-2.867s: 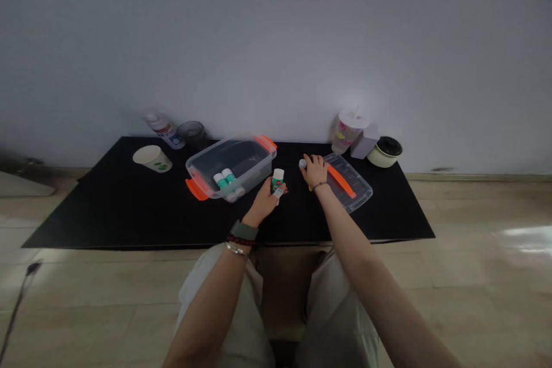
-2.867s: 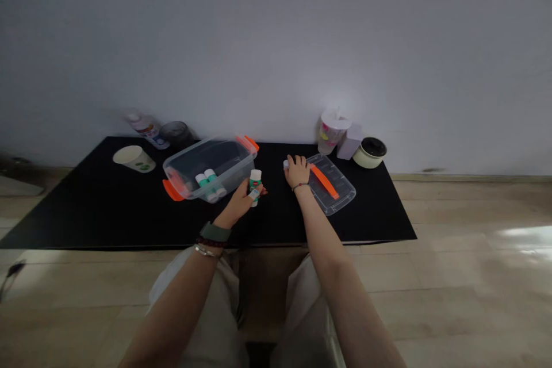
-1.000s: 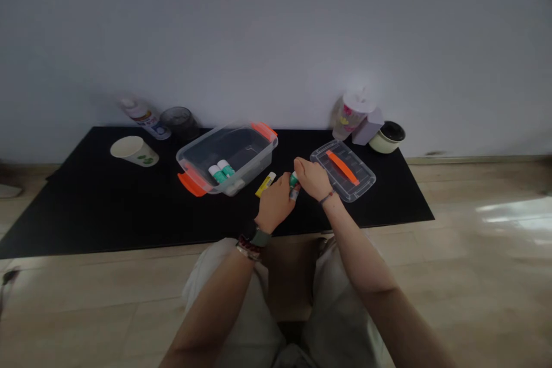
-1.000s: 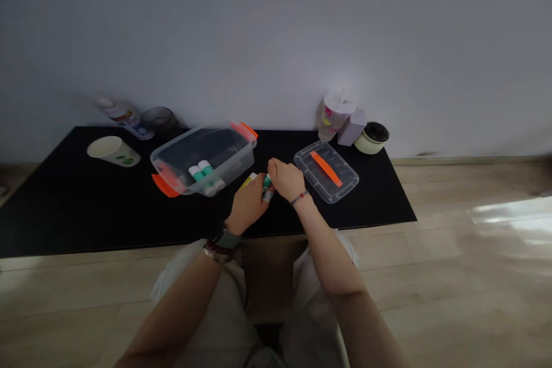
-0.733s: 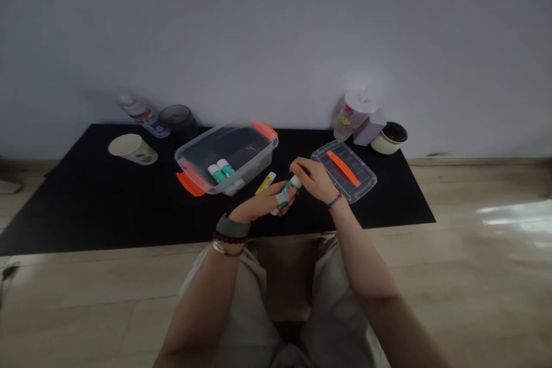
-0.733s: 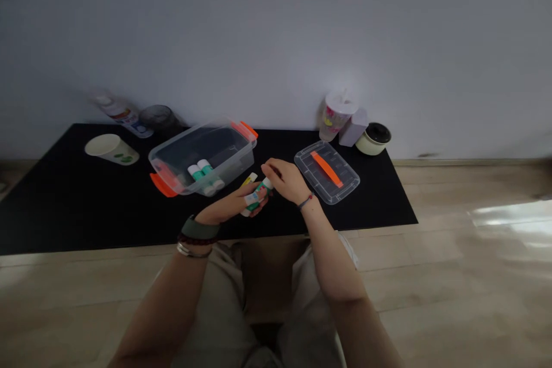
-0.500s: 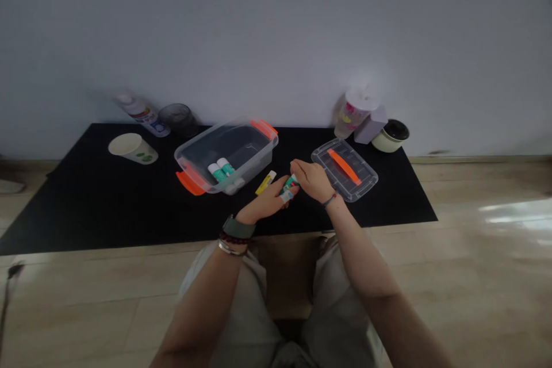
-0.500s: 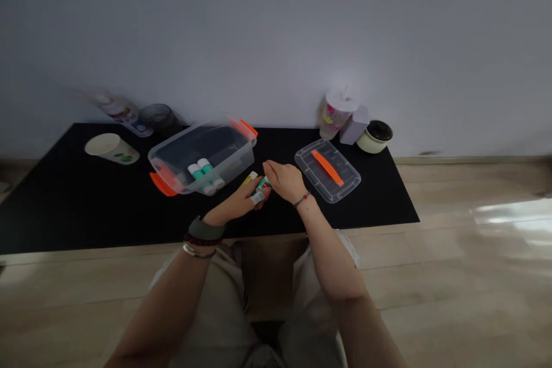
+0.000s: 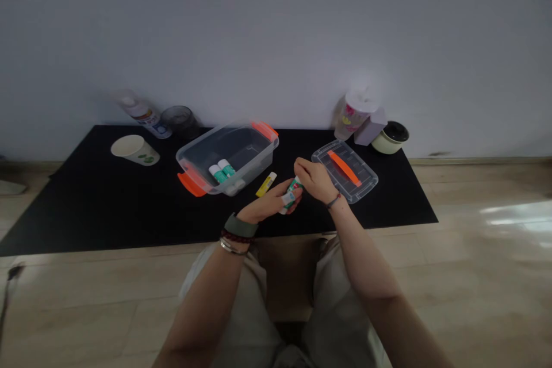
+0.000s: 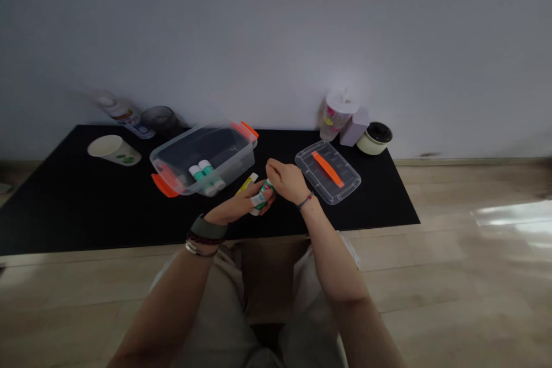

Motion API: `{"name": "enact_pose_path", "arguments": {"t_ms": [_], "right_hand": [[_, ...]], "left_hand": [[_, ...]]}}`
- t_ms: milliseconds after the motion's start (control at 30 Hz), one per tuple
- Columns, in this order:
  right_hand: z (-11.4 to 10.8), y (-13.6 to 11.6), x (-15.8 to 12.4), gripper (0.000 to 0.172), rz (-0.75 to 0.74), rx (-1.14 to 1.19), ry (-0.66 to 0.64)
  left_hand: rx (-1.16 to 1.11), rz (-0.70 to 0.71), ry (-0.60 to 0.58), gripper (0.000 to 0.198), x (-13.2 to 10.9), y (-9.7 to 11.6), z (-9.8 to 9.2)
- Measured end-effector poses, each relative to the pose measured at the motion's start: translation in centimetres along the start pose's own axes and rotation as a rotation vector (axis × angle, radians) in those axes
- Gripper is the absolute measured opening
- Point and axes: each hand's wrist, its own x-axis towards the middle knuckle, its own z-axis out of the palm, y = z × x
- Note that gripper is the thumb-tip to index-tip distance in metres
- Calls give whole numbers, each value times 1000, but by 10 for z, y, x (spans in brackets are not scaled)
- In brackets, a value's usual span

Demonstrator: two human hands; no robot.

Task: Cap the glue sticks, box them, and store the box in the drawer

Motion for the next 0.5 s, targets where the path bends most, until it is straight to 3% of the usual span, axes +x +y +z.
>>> {"name": "enact_pose_path", "arguments": {"t_ms": [167, 233, 400, 467, 500], "right_hand": [[15, -1, 6, 29, 280, -298, -36], [16, 0, 7, 31, 322, -309, -26], [4, 3, 1, 39, 75, -108, 17], [3, 2, 0, 39, 30, -83, 43], [4, 1, 1, 39, 47, -102, 55]], "left_hand": [[598, 83, 342, 20, 10, -15, 4], [651, 76, 394, 20, 13, -17, 5], [136, 50, 101, 40, 9, -7, 5], [79, 67, 82, 41, 7, -5, 7], [129, 80, 128, 39, 7, -6, 8]]}}
